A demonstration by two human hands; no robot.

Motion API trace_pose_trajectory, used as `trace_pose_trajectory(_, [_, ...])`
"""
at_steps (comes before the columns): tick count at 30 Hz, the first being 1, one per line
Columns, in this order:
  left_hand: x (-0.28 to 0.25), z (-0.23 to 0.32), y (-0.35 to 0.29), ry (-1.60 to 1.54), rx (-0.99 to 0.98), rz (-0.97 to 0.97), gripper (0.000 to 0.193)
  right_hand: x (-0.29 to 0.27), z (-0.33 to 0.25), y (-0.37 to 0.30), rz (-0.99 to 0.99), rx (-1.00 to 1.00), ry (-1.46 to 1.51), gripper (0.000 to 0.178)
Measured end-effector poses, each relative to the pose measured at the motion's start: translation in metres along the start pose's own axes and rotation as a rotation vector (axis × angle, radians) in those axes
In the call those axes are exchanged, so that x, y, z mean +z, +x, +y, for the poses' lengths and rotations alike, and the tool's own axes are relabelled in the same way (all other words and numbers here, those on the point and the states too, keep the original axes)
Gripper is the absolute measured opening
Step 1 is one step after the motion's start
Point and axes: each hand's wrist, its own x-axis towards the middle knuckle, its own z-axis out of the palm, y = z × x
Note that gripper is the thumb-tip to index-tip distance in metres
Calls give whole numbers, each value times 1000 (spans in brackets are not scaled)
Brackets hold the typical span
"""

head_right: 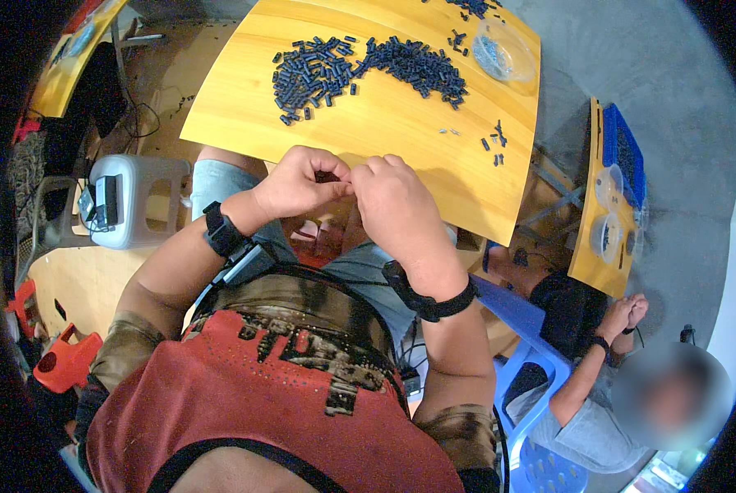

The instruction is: Assembling small blue and black plastic components.

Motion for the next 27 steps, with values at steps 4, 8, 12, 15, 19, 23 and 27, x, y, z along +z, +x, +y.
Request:
trace_pose_trajectory(4, [0,2,-1,-15,0,-40,10,3,12,-6,39,14,252,11])
trace_pose_trajectory(8, [-1,5,-1,-5,-4,-42,10,9,13,-9,112,67,387,17])
trace_pose_trajectory(12, [2,-4,2,-137,-6,1,10,9,2,-7,211,15,262,18])
trace_pose_trajectory(15, [3,-7,2,-163,-10,1,9,11,-2,-6,245,-4,232,19])
trace_pose_trajectory(19, [2,-6,2,-167,-65,-18,11,18,-2,-5,315,15,251,17])
trace_pose_trajectory(23, [0,-2,2,-199,-96,-18,11,24,-3,-7,425,104,359,15])
trace_pose_trajectory(27, [1,-1,1,-250,-73,12,11,28,-3,-9,468,154,409,16])
